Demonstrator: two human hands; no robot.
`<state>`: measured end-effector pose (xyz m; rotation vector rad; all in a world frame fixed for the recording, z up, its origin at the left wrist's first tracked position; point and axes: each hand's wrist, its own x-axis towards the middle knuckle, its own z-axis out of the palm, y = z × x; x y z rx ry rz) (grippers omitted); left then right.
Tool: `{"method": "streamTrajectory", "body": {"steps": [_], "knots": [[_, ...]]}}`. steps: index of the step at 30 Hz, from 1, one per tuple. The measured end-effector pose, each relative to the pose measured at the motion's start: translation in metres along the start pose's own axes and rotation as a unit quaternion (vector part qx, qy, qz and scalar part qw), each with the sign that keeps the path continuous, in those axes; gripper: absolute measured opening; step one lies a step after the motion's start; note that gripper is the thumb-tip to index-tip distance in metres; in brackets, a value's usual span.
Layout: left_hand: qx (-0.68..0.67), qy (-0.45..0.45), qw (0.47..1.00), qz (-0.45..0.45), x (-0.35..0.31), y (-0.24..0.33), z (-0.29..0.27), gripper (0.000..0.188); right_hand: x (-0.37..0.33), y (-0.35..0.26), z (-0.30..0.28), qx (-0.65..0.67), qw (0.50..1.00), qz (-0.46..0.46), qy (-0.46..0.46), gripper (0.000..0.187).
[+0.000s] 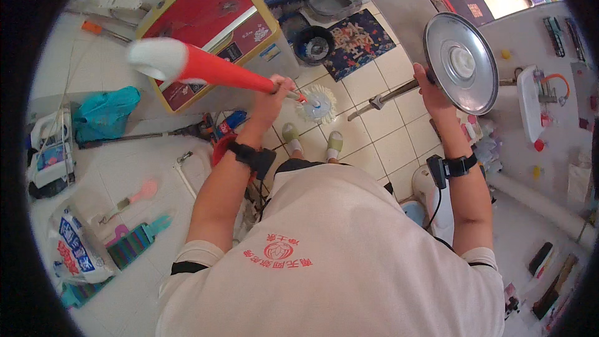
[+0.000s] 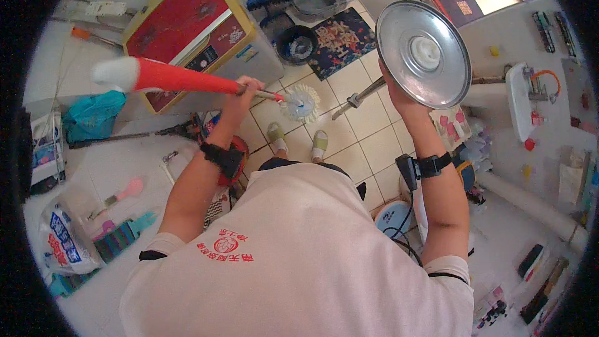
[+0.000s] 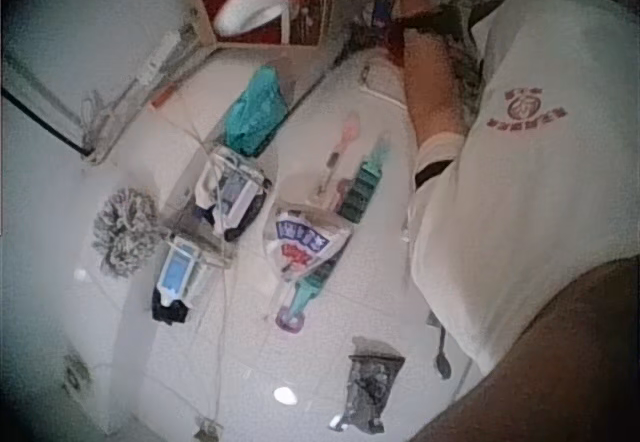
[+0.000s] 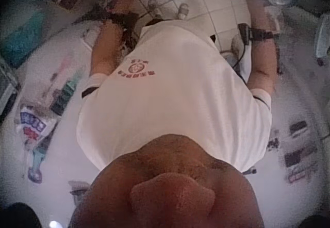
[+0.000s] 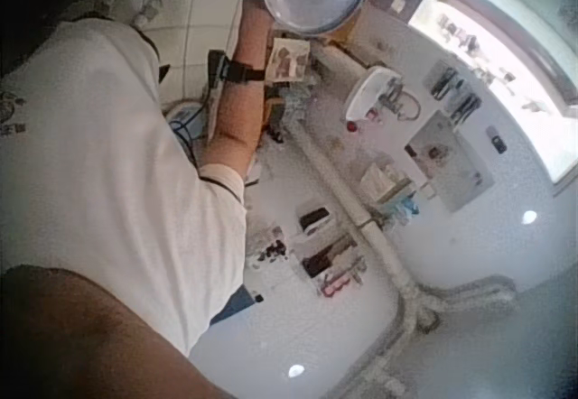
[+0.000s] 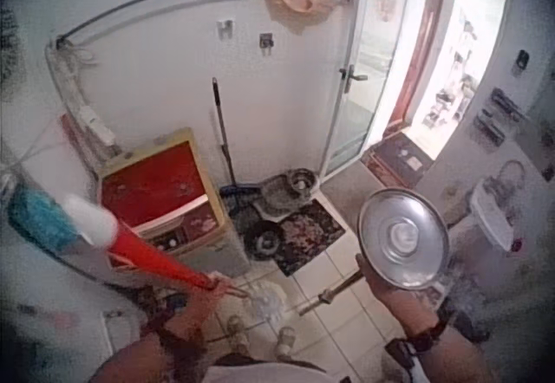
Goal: The person assembles a spin mop by attaching a striped mop head to a metal base, then securing it to a mop handle. They then attach a white mop head to the same base and handle, and finally use the assembled mop to clean the floor.
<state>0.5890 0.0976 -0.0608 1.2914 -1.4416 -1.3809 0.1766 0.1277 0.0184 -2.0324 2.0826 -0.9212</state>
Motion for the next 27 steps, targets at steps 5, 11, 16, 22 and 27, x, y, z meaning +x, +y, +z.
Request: {"method": "streamTrajectory", "body": {"steps": [5,11,16,22,27], "knots": [[-0.032,-0.015,0.999,-0.018,-0.002,-0.054,0.037,0.019,-0.014,0.001,-0.019,0.025,0.997,0.07,-0.006,0.031],[0.044,-0.047,0.997,-0.049,-0.006,-0.085,0.038,0.025,-0.017,0.001,-0.031,0.024,0.999,0.04,0.022,0.028],[0.068,-0.004,0.997,-0.026,-0.004,-0.083,0.034,0.033,-0.012,0.001,-0.035,0.019,0.998,0.035,0.055,0.032],[0.048,0.008,0.998,-0.032,-0.005,-0.075,0.03,0.051,-0.008,-0.019,-0.048,0.114,0.981,0.157,-0.001,0.035],[0.034,0.048,0.997,-0.043,-0.011,-0.079,0.034,0.076,-0.001,-0.037,-0.064,0.182,0.963,0.199,0.007,0.033]]}}
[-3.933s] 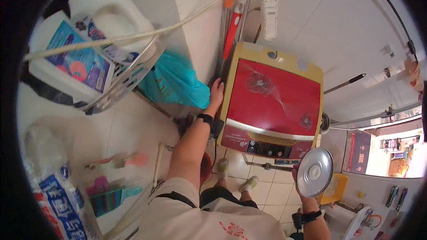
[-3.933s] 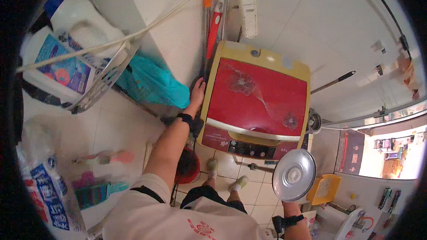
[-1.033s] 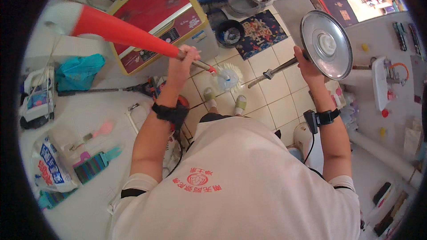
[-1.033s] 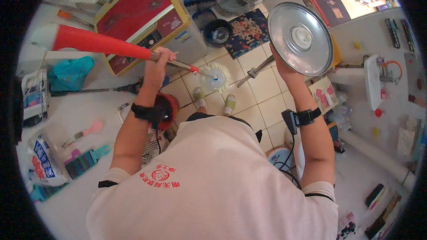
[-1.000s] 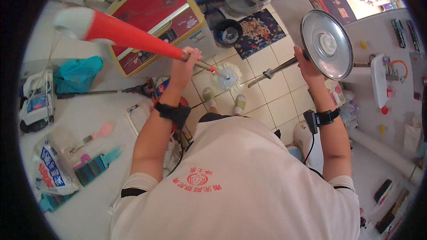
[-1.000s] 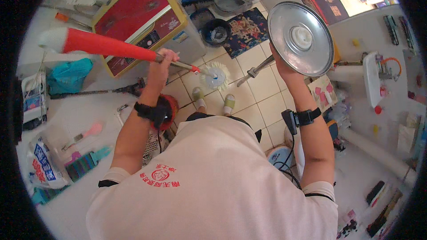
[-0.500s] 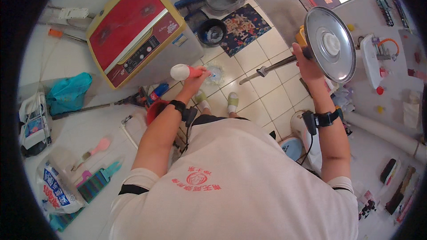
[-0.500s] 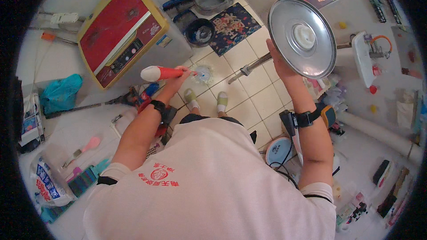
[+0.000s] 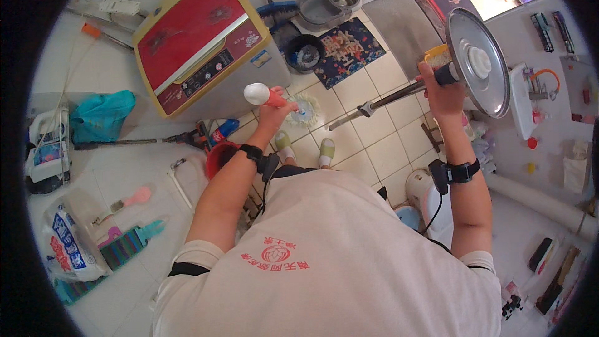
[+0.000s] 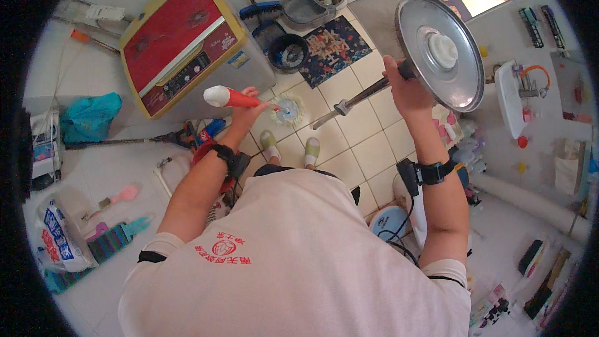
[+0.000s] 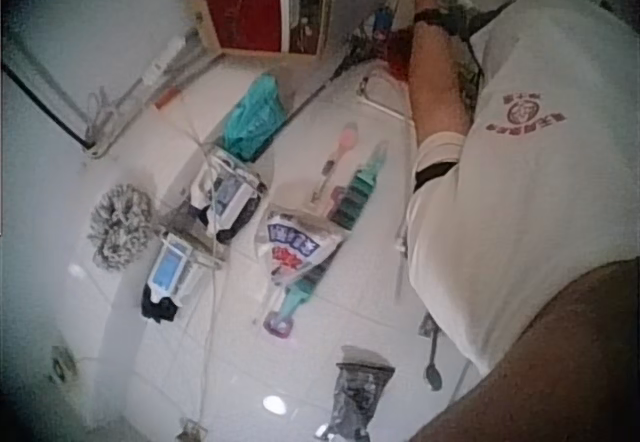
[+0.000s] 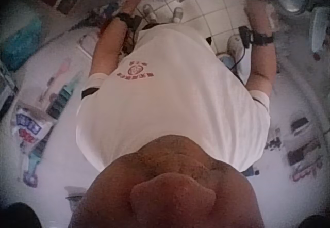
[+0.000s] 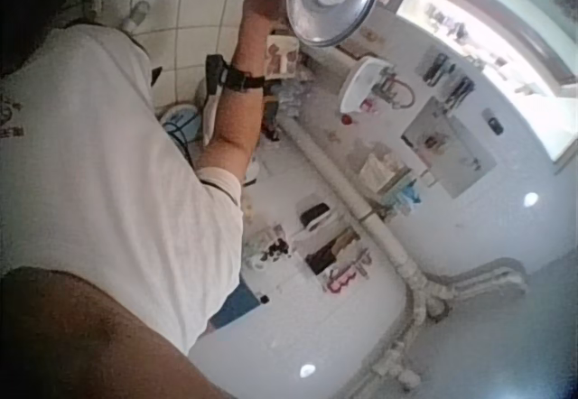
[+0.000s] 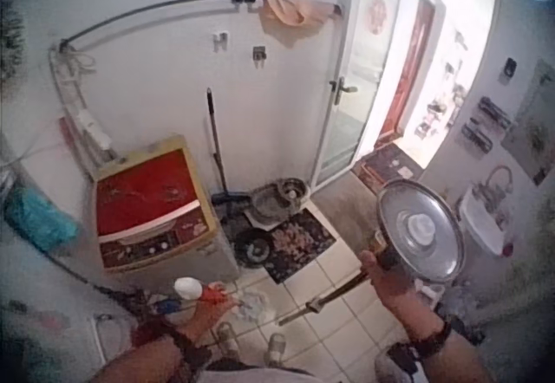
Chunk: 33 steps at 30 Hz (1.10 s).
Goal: The person assembles a spin mop by attaching a striped mop head to a metal base, then securing it to a mop handle. They then attach a white mop head to the same base and handle, and finally use the assembled mop to clean the floor.
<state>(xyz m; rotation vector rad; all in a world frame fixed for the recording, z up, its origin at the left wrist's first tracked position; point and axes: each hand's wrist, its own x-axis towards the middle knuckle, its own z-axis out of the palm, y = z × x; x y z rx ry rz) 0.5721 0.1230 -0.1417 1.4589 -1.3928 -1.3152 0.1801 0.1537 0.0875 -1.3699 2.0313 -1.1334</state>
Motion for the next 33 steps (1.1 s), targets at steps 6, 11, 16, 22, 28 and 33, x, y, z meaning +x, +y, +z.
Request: {"method": "streamTrajectory", "body": {"steps": [6,11,16,22,28,33], "knots": [[0.011,0.036,0.999,-0.003,-0.01,-0.018,0.0,0.081,0.004,-0.019,-0.011,0.048,0.999,0.018,0.006,0.039],[0.014,-0.049,0.998,-0.028,-0.009,-0.042,-0.01,0.082,0.005,-0.029,-0.018,0.005,1.0,-0.008,0.013,0.041],[0.072,-0.07,0.979,-0.177,-0.023,-0.046,-0.012,0.052,0.007,-0.028,-0.015,0.045,0.997,-0.047,0.042,0.038],[0.079,-0.378,0.912,-0.138,-0.049,0.035,0.01,0.053,0.01,-0.026,-0.014,0.075,0.994,-0.061,0.044,0.03],[-0.034,-0.406,0.912,-0.044,-0.058,0.178,0.051,0.045,0.017,-0.036,-0.006,0.317,0.948,0.006,0.016,0.031],[-0.024,-0.341,0.936,0.081,-0.058,0.269,0.07,0.051,0.02,-0.053,-0.007,0.341,0.939,0.048,0.009,0.031]]}}
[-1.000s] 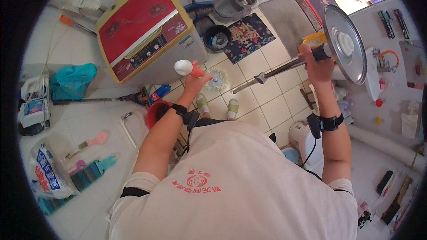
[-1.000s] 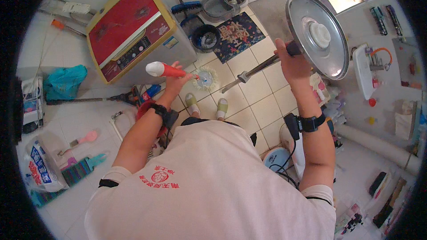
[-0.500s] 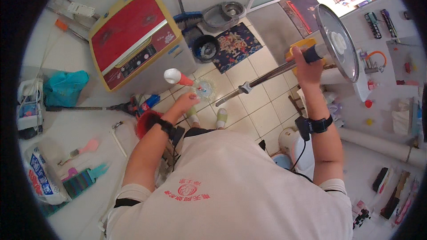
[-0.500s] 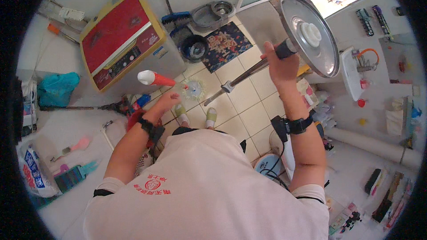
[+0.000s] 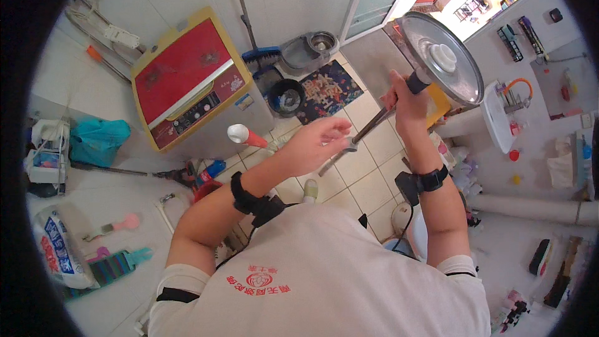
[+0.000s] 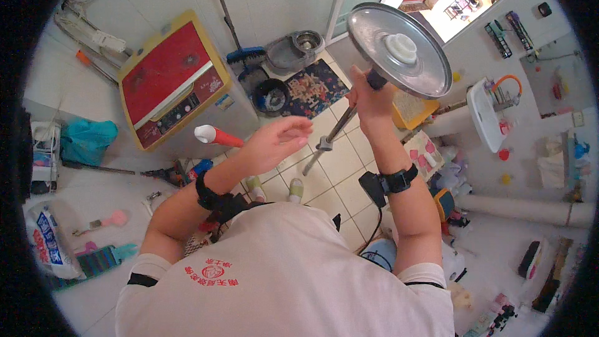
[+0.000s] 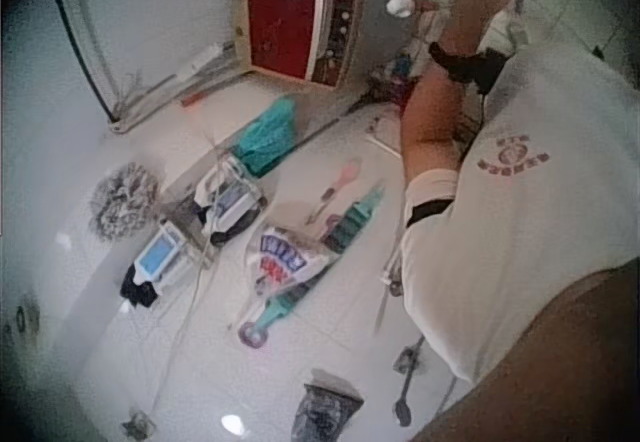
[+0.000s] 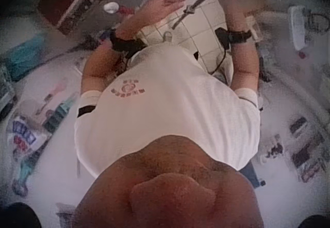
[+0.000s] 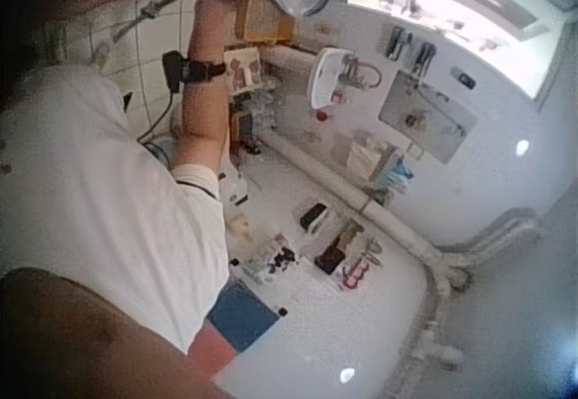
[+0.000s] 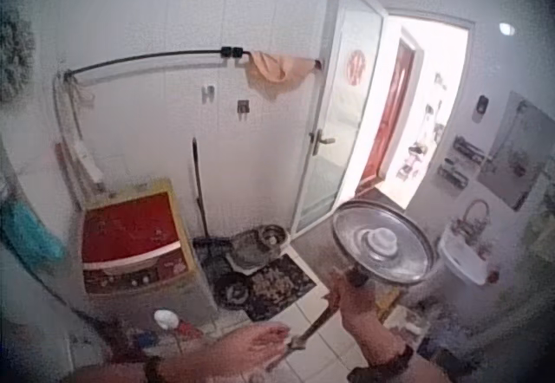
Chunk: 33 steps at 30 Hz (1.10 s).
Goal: The person assembles a spin mop by attaching a striped mop head to a metal base, then securing it to a mop handle. They then attach a white mop head to the same base and handle, and finally use the assembled mop to clean the floor.
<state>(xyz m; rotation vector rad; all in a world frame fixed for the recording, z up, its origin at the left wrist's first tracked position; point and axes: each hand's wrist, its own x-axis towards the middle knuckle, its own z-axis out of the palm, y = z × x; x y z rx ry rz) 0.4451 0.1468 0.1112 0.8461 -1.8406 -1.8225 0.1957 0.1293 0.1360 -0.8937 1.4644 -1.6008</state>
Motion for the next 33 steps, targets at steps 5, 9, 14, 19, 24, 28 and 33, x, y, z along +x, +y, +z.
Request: {"method": "streamTrajectory", "body": {"steps": [5,9,14,19,24,28,33], "knots": [[0.083,0.082,0.99,0.086,0.028,0.018,0.018,0.068,-0.006,-0.034,0.025,-0.087,0.995,0.003,-0.041,0.034],[0.069,0.063,0.995,0.034,0.05,0.003,0.035,0.074,-0.009,-0.069,0.043,-0.149,0.984,-0.03,-0.097,0.035],[-0.026,0.049,0.998,0.014,0.078,-0.007,0.059,0.044,-0.007,-0.1,0.066,-0.203,0.965,0.013,-0.164,0.041],[0.025,0.169,0.983,0.073,0.075,0.02,0.052,0.016,-0.004,-0.099,0.057,-0.173,0.951,-0.065,-0.25,0.043],[-0.13,0.213,0.962,0.112,0.047,0.092,0.004,0.019,-0.03,-0.081,-0.004,-0.141,0.94,-0.056,-0.307,0.068],[-0.262,0.243,0.928,0.108,0.008,0.14,-0.056,0.022,-0.064,-0.097,-0.053,-0.345,0.874,-0.043,-0.339,0.068],[-0.35,0.351,0.856,0.149,-0.041,0.164,-0.092,0.029,-0.066,-0.135,-0.072,-0.538,0.811,-0.059,-0.221,0.03]]}}
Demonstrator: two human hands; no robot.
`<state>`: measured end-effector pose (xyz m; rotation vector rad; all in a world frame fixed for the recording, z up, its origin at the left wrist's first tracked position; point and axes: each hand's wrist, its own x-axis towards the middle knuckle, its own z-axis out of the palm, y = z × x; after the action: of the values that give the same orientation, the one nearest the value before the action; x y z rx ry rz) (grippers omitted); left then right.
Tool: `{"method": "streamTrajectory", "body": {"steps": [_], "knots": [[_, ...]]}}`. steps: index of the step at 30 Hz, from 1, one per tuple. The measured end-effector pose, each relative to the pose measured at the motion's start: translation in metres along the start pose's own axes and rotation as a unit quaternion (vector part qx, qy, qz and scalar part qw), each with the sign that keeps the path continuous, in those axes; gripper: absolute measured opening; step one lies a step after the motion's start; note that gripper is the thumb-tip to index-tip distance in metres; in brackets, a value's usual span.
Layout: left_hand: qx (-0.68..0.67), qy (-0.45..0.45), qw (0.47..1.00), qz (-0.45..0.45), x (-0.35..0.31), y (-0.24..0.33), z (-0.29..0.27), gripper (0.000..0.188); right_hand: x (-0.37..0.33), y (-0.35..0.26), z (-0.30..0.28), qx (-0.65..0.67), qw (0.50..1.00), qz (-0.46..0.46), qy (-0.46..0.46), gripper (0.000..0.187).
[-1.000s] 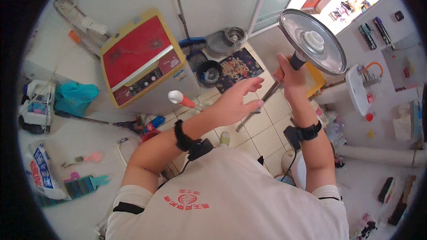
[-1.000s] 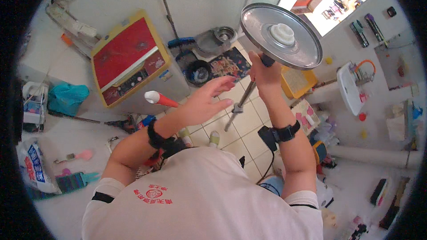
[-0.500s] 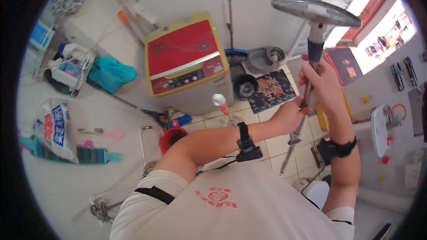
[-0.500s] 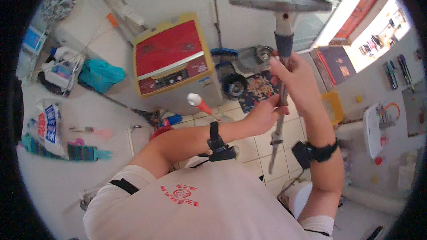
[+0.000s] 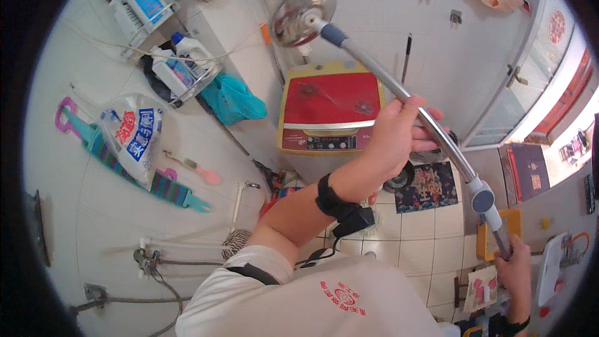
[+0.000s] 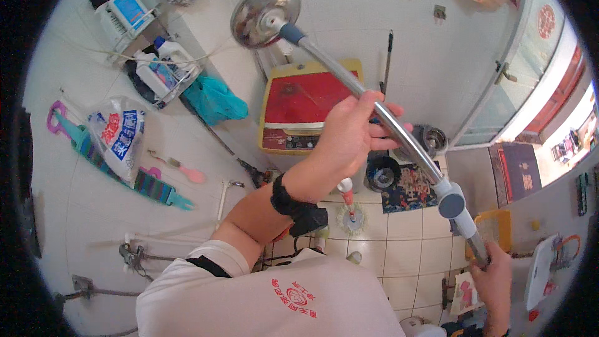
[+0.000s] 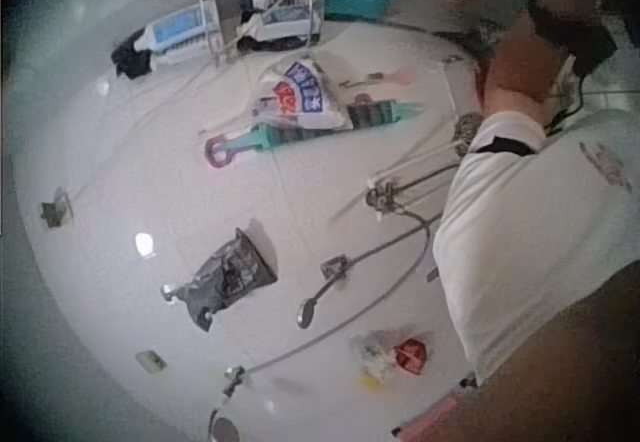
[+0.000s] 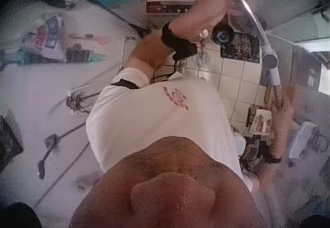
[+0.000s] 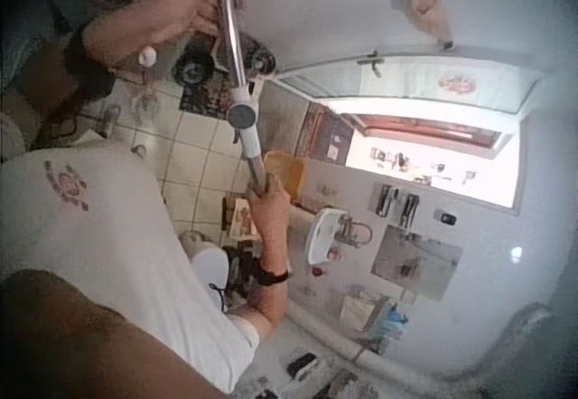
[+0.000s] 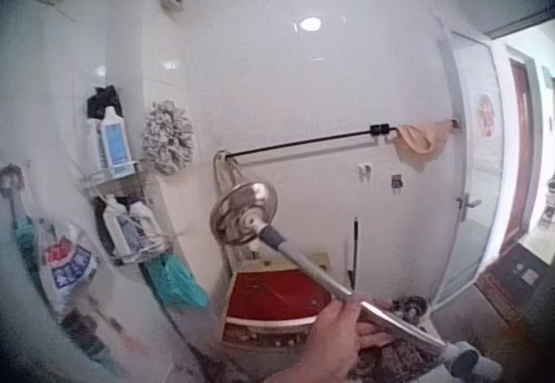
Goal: The person assembles a spin mop by attaching a striped mop head to a metal base, then securing it to a mop handle. They then attach a white mop head to the same base and handle, and finally use the assembled mop to clean the floor.
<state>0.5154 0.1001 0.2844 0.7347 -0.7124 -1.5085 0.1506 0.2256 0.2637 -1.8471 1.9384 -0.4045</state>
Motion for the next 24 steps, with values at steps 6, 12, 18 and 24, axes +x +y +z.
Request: {"method": "streamTrajectory", "body": {"steps": [6,12,18,24], "knots": [[-0.124,0.038,0.988,0.082,-0.028,0.024,-0.058,0.031,0.042,0.017,-0.048,-0.113,0.974,-0.105,0.164,0.024],[-0.252,0.084,0.961,0.077,-0.052,0.013,-0.14,0.033,0.11,-0.015,-0.084,-0.148,0.93,-0.224,0.253,0.04],[-0.297,0.184,0.936,0.049,-0.065,0.003,-0.244,0.037,0.135,-0.16,-0.077,-0.345,0.812,-0.379,0.279,0.031],[-0.33,0.23,0.915,0.024,-0.056,0.006,-0.38,0.034,0.166,-0.338,0.004,-0.435,0.71,-0.491,0.256,0.031]]}}
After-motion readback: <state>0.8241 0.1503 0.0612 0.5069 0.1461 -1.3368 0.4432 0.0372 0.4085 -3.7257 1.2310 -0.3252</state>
